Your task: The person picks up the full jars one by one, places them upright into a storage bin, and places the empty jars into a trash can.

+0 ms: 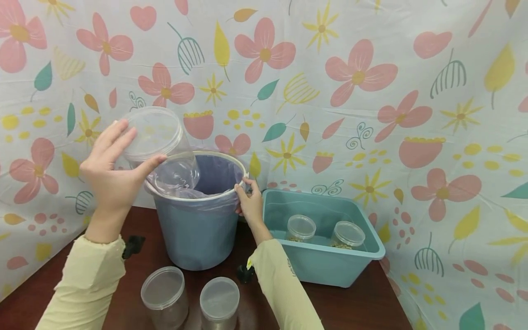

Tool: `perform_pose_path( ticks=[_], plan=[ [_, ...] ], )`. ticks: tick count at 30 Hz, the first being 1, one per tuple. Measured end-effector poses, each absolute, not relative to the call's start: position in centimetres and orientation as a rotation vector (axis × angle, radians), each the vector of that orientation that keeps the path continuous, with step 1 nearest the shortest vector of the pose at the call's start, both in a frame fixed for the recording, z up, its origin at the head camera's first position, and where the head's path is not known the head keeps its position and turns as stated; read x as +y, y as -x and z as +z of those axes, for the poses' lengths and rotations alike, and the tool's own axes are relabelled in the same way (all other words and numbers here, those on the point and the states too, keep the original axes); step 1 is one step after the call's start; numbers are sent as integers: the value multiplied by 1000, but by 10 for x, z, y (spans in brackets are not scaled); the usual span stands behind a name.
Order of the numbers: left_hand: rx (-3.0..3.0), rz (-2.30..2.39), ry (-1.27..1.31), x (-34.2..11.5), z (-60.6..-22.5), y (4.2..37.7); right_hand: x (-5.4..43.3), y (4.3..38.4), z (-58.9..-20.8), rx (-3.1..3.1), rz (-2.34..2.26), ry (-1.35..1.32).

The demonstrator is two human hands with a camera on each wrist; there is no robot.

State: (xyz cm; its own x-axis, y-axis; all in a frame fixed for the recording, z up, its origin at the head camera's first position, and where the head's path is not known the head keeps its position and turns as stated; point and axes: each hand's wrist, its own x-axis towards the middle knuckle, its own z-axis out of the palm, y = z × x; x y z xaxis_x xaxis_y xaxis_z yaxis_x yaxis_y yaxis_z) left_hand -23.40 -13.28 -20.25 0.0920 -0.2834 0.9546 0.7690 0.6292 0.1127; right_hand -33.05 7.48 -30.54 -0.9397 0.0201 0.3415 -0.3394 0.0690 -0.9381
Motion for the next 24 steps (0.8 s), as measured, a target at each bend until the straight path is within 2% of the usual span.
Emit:
perform_pose_path(
  ticks=[15,24],
  plan=[
    [-1318,-837,498,-116,-238,266,71,319,-297,-2086,1921,-317],
    [-1411,-827,510,-115,-259,281,76,344,-319,-2087,1955,-307]
  ],
)
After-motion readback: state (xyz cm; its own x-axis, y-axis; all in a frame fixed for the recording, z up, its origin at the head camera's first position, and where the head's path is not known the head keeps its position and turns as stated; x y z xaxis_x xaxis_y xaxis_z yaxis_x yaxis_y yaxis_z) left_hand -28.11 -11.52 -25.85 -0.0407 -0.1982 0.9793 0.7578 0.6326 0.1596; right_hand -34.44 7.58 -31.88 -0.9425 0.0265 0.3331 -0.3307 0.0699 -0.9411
